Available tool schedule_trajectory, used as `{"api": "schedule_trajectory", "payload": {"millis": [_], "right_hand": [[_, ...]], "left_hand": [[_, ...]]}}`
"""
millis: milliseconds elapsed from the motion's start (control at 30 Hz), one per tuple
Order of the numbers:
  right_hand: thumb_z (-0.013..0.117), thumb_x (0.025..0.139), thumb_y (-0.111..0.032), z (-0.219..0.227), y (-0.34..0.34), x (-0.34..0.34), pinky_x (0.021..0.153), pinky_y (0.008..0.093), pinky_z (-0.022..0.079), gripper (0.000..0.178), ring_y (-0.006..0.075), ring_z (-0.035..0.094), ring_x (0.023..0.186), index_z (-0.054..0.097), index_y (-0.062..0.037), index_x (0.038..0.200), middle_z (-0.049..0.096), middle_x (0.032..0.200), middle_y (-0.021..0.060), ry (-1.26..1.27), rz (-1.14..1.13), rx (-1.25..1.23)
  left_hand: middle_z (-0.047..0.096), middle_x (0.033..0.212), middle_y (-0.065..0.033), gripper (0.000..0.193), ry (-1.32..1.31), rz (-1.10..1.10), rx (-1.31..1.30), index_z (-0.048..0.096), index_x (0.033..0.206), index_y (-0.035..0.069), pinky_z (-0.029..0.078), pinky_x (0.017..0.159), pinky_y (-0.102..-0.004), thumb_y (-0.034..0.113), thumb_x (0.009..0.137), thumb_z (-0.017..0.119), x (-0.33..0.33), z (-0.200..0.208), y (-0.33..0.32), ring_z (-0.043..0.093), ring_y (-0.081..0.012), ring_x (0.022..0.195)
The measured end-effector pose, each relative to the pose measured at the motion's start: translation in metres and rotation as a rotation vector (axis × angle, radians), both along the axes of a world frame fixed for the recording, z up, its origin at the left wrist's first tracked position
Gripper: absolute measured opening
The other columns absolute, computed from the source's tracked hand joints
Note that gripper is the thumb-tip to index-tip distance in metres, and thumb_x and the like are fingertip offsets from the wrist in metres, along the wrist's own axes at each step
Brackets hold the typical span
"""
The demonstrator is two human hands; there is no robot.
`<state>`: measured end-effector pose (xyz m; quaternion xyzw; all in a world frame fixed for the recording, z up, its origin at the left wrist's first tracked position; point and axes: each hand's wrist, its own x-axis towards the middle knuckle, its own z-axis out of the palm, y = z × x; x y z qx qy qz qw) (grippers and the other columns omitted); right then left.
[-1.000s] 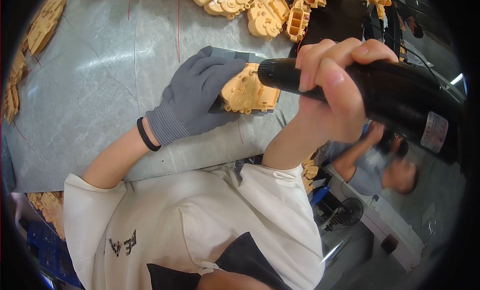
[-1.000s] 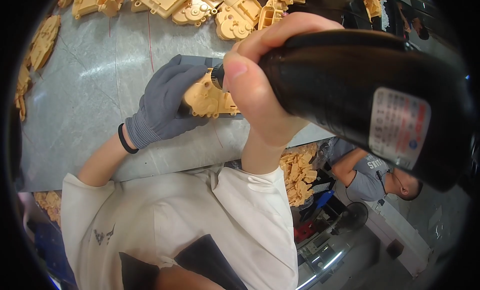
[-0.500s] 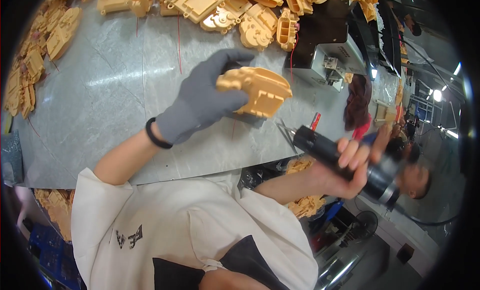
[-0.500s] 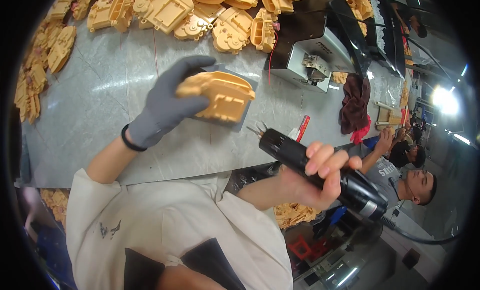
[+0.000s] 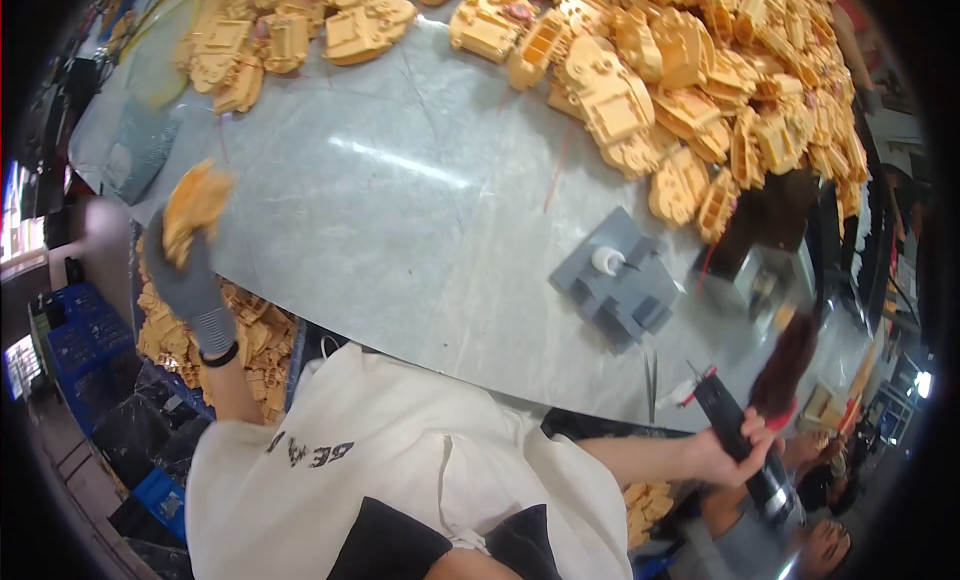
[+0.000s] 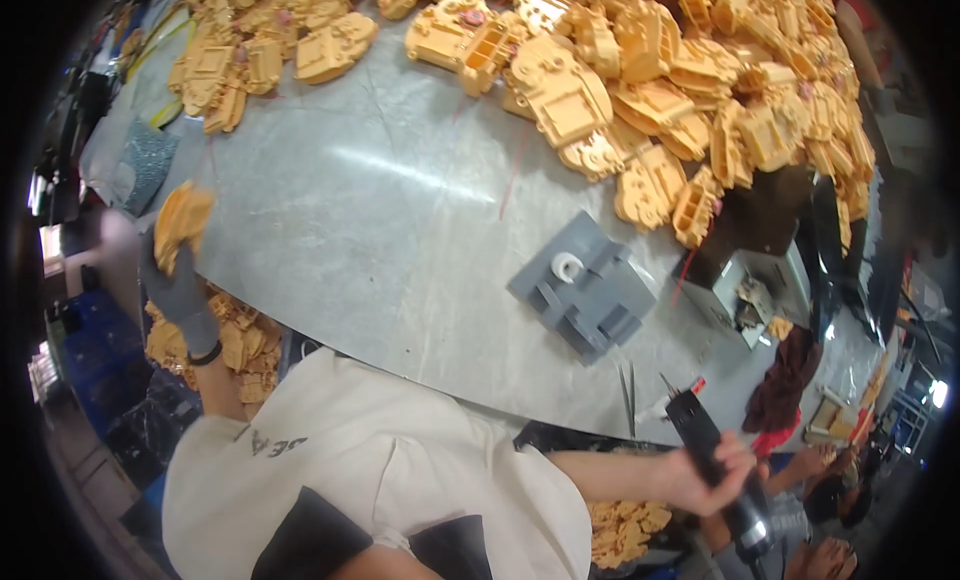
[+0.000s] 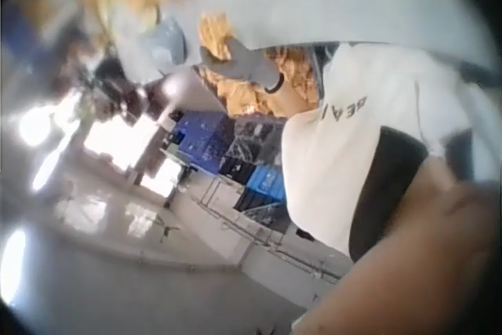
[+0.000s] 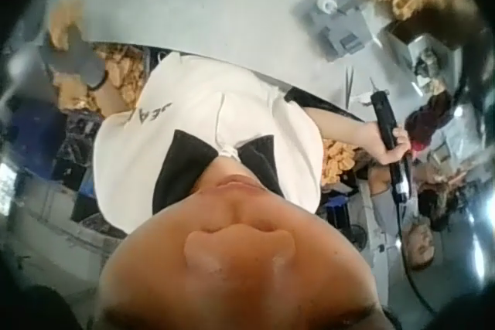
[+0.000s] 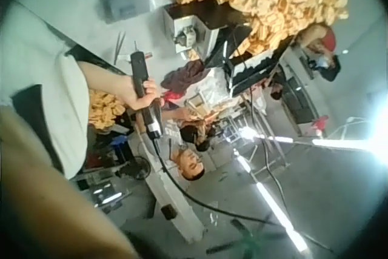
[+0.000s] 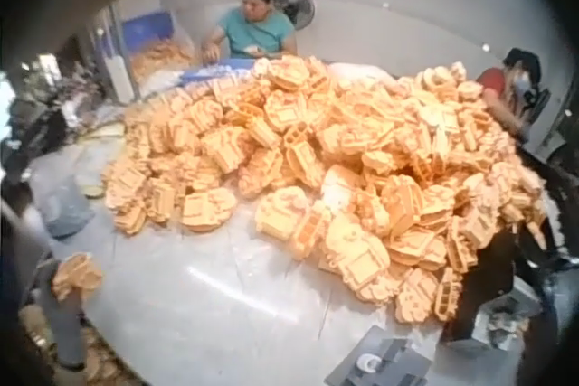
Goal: The person assembles plastic housings by placing each piece onto a fixture and driving screws into it with an electric screwdriver.
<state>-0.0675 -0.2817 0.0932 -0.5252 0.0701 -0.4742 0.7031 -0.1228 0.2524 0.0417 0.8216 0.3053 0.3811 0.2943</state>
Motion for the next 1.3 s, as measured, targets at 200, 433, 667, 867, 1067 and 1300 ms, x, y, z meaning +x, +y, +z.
{"api": "schedule_trajectory", "payload": {"millis": [200,433,667,867,1067,1300], "right_hand": [[0.05,0.078,-0.008,-0.006,-0.001,0.001,0.067,0.032,0.034,0.025,0.0141,0.041,0.06,0.044,-0.001,0.101,0.038,0.062,0.0017,0.052,-0.097,0.059],[0.05,0.078,-0.008,-0.005,0.025,0.019,0.063,0.0303,0.032,0.025,0.0125,0.039,0.057,0.045,-0.0009,0.101,0.038,0.064,0.0016,0.036,0.087,0.061],[0.052,0.076,-0.007,-0.008,0.012,-0.005,0.063,0.0302,0.033,0.026,0.0133,0.041,0.055,0.046,-0.005,0.102,0.039,0.064,0.0012,0.111,-0.043,0.057],[0.052,0.075,-0.008,-0.017,0.024,0.003,0.065,0.0309,0.035,0.033,0.0137,0.044,0.056,0.043,-0.006,0.106,0.041,0.065,0.0013,0.128,0.07,0.137],[0.051,0.075,-0.009,-0.02,0.028,0.012,0.066,0.03,0.035,0.035,0.0139,0.045,0.057,0.042,-0.0069,0.108,0.045,0.068,0.0019,0.085,0.112,0.144],[0.051,0.074,-0.008,-0.016,0.013,-0.015,0.064,0.0299,0.034,0.035,0.014,0.045,0.057,0.044,-0.0087,0.109,0.046,0.067,0.0018,0.104,0.032,0.124]], "left_hand": [[0.046,0.126,-0.0198,0.076,0.437,0.711,0.416,0.038,0.127,-0.003,0.038,0.096,-0.0408,0.03,0.071,0.076,-0.085,-0.035,0.105,0.044,-0.0328,0.117],[0.042,0.133,-0.0131,0.071,0.485,-0.571,0.776,0.038,0.133,0.01,0.028,0.103,-0.0408,0.045,0.077,0.062,0.206,-0.004,-0.017,0.035,-0.0279,0.126],[0.053,0.114,-0.0155,0.061,0.668,-0.626,0.55,0.044,0.128,0.011,0.047,0.077,-0.0398,0.048,0.081,0.056,0.2,-0.011,-0.105,0.058,-0.0305,0.091],[0.044,0.125,-0.0192,0.066,0.356,-0.815,0.583,0.047,0.127,0.014,0.04,0.089,-0.0433,0.043,0.072,0.066,0.159,0.011,-0.133,0.048,-0.0325,0.111],[0.04,0.132,-0.0188,0.05,0.455,-1.165,0.469,0.056,0.115,0.013,0.033,0.097,-0.0469,0.022,0.068,0.067,0.161,-0.01,-0.2,0.041,-0.0364,0.116],[0.045,0.127,-0.0187,0.043,0.196,-1.225,0.574,0.06,0.109,0.013,0.039,0.09,-0.0441,0.011,0.066,0.063,0.16,0.02,-0.2,0.046,-0.0367,0.11]]}}
